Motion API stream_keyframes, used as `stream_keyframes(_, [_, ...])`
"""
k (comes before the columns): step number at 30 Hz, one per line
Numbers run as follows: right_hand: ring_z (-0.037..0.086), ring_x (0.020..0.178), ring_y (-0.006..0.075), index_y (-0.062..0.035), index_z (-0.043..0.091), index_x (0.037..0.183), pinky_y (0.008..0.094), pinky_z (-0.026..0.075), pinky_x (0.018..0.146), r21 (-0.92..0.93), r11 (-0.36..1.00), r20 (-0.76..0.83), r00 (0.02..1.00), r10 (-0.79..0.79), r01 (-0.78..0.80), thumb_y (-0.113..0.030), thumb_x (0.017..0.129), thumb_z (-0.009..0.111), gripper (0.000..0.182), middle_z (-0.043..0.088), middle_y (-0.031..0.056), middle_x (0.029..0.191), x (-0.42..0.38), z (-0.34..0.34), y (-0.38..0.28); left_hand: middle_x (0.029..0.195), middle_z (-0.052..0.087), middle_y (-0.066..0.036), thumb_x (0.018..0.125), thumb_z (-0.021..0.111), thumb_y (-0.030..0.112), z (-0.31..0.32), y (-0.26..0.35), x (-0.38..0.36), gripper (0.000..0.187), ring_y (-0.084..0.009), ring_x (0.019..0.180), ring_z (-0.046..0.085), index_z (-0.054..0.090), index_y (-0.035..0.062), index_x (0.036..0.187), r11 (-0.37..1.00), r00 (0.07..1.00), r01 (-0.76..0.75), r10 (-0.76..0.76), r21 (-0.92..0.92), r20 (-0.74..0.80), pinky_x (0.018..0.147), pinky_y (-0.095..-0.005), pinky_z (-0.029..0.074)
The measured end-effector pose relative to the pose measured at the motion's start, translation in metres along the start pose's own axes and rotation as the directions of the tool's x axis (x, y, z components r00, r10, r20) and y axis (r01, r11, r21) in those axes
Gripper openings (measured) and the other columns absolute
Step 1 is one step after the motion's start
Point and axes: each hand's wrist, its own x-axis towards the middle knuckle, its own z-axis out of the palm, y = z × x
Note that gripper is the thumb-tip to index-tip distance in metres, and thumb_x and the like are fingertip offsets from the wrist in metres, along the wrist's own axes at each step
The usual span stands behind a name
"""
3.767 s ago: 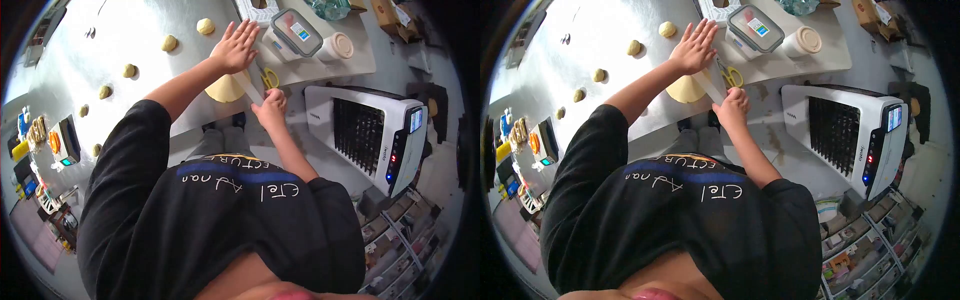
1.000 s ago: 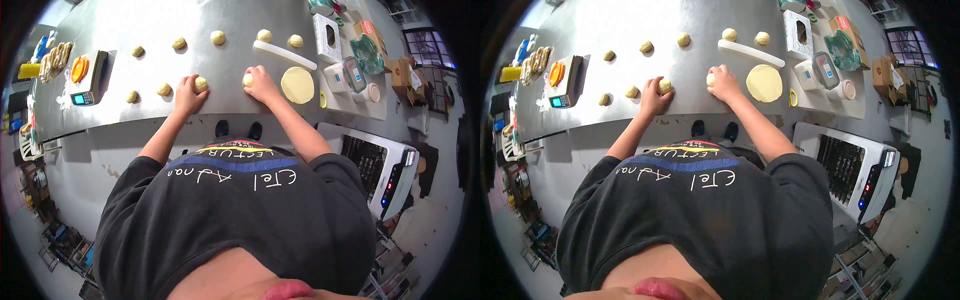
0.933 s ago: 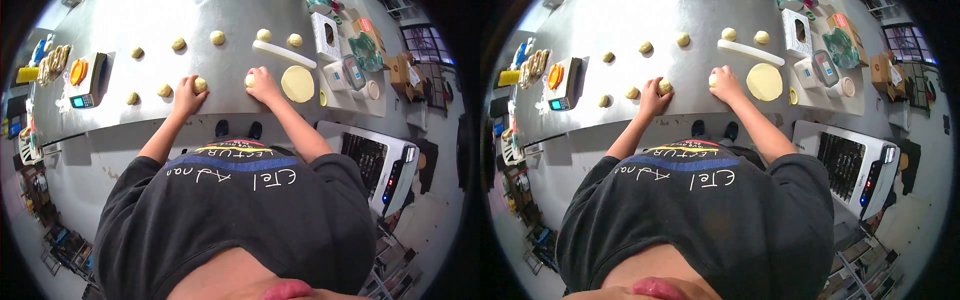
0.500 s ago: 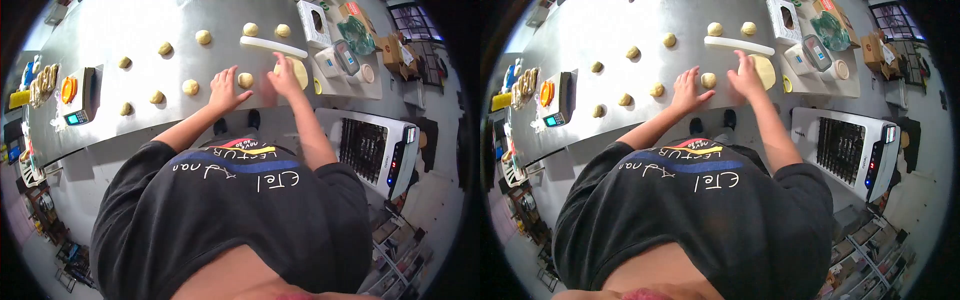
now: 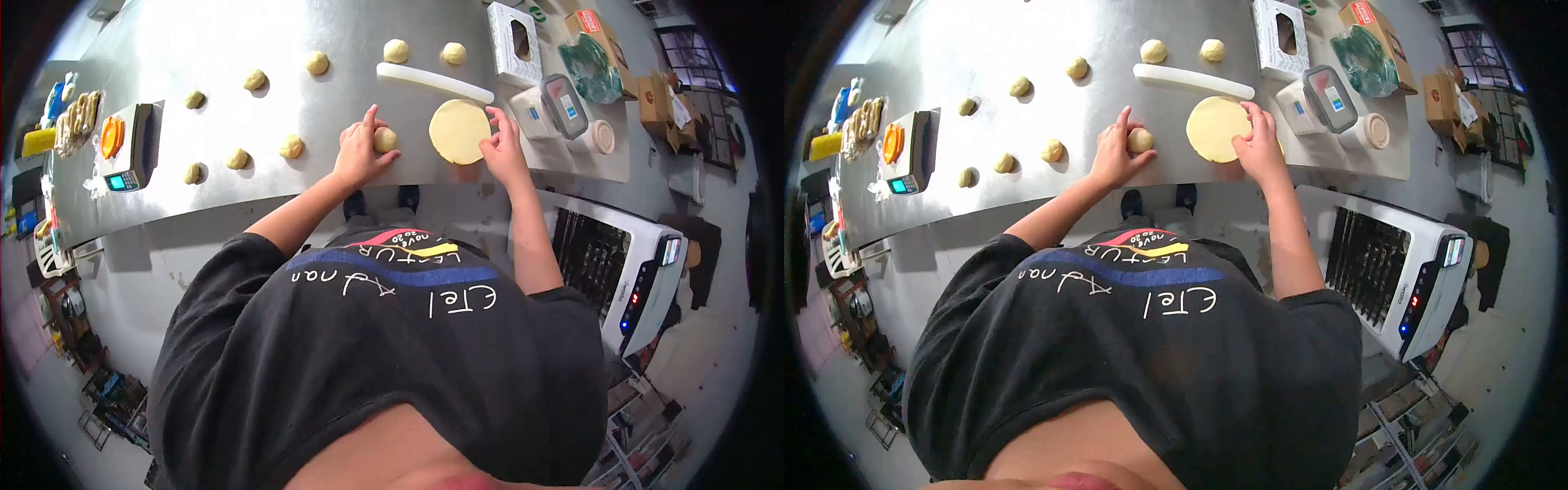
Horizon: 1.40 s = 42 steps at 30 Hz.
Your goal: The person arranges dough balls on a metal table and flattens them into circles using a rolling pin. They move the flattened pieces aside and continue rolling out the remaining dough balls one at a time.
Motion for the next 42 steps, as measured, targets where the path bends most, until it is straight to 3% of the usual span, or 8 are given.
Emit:
stream_keyframes(9, [0.053, 0.093, 0.0214, -0.0122, 0.043, 0.13, 0.0315, 0.048, 0.082, 0.043, 0.998, 0.204, 0.978, -0.046, 0.038, -0.009, 0.076, 0.058, 0.056, 0.046, 0.0134, 0.117, 0.031, 0.012, -0.031, 0.12, 0.058, -0.005, 0.071, 0.076, 0.022, -0.006, -0.008, 0.001, 0.091, -0.0318, 0.114, 0.051, 0.023, 0.0049, 0.144, 0.998, 0.998, -0.048, 0.05, -0.043, 0.039, 0.103, -0.0441, 0.032])
stream_keyframes(16, [0.053, 0.101, 0.031, -0.0138, 0.052, 0.121, 0.0414, 0.039, 0.096, 0.084, 0.886, 0.158, 0.872, -0.464, 0.456, -0.018, 0.077, 0.058, 0.044, 0.054, 0.0131, 0.111, 0.046, 0.068, -0.064, 0.129, 0.052, -0.014, 0.077, 0.066, 0.037, -0.008, 0.018, 0.027, 0.074, -0.0327, 0.123, 0.044, 0.038, 0.0054, 0.138, 0.992, 0.998, -0.062, 0.062, 0.107, -0.002, 0.107, -0.0451, 0.028])
stream_keyframes(18, [0.053, 0.102, 0.0325, -0.0144, 0.056, 0.118, 0.0442, 0.036, 0.099, 0.055, 0.838, 0.116, 0.83, -0.545, 0.542, -0.022, 0.078, 0.056, 0.04, 0.056, 0.0128, 0.109, 0.049, 0.094, -0.075, 0.134, 0.047, -0.017, 0.08, 0.059, 0.038, 0.021, 0.0, 0.044, 0.07, -0.0326, 0.129, 0.039, 0.039, 0.0059, 0.138, 0.883, 0.972, -0.231, 0.227, 0.408, 0.058, 0.109, -0.047, 0.026])
stream_keyframes(19, [0.053, 0.103, 0.0327, -0.0156, 0.06, 0.113, 0.0481, 0.034, 0.1, -0.01, 0.813, 0.187, 0.8, -0.57, 0.582, -0.025, 0.078, 0.055, 0.037, 0.057, 0.0118, 0.106, 0.05, 0.108, -0.079, 0.141, 0.039, -0.018, 0.08, 0.056, 0.038, 0.006, 0.021, 0.051, 0.07, -0.0327, 0.134, 0.032, 0.037, 0.0058, 0.139, 0.931, 0.959, -0.145, 0.049, 0.336, 0.279, 0.111, -0.0479, 0.022])
stream_keyframes(23, [0.053, 0.101, 0.0329, -0.018, 0.071, 0.091, 0.0584, 0.029, 0.099, -0.139, 0.8, 0.292, 0.796, -0.53, 0.583, -0.03, 0.075, 0.055, 0.026, 0.059, 0.0093, 0.097, 0.045, 0.148, -0.083, 0.147, 0.032, -0.018, 0.075, 0.061, 0.056, 0.045, -0.015, 0.042, 0.088, -0.0345, 0.137, 0.025, 0.034, 0.003, 0.141, 0.787, 0.968, -0.246, 0.227, 0.565, 0.106, 0.113, -0.0461, 0.018])
stream_keyframes(30, [0.054, 0.095, 0.0331, -0.0185, 0.069, 0.063, 0.0573, 0.033, 0.096, -0.135, 0.83, 0.255, 0.828, -0.499, 0.542, -0.026, 0.068, 0.057, 0.015, 0.059, 0.008, 0.09, 0.048, 0.163, -0.077, 0.152, 0.023, -0.016, 0.075, 0.053, 0.066, 0.038, -0.01, 0.04, 0.096, -0.0315, 0.142, 0.015, 0.029, 0.0048, 0.145, 0.888, 0.98, -0.192, 0.151, 0.418, 0.129, 0.115, -0.0454, 0.007])
stream_keyframes(40, [0.053, 0.099, 0.033, -0.016, 0.069, 0.085, 0.0522, 0.037, 0.089, -0.186, 0.781, 0.24, 0.799, -0.552, 0.596, -0.024, 0.07, 0.056, 0.021, 0.058, 0.0099, 0.093, 0.058, 0.153, -0.073, 0.153, 0.022, -0.016, 0.076, 0.054, 0.064, 0.028, -0.007, 0.046, 0.094, -0.0319, 0.143, 0.013, 0.028, 0.0053, 0.145, 0.861, 0.977, -0.208, 0.165, 0.463, 0.131, 0.115, -0.0471, 0.006])
stream_keyframes(42, [0.053, 0.099, 0.0333, -0.0114, 0.067, 0.094, 0.0469, 0.039, 0.088, 0.181, 0.893, 0.012, 0.907, -0.421, 0.412, -0.021, 0.071, 0.057, 0.027, 0.058, 0.0111, 0.094, 0.073, 0.133, -0.059, 0.153, 0.021, -0.016, 0.082, 0.05, 0.059, 0.034, -0.03, 0.053, 0.086, -0.0297, 0.144, 0.013, 0.026, 0.0074, 0.147, 0.872, 0.953, -0.259, 0.161, 0.416, 0.255, 0.115, -0.0487, 0.005])
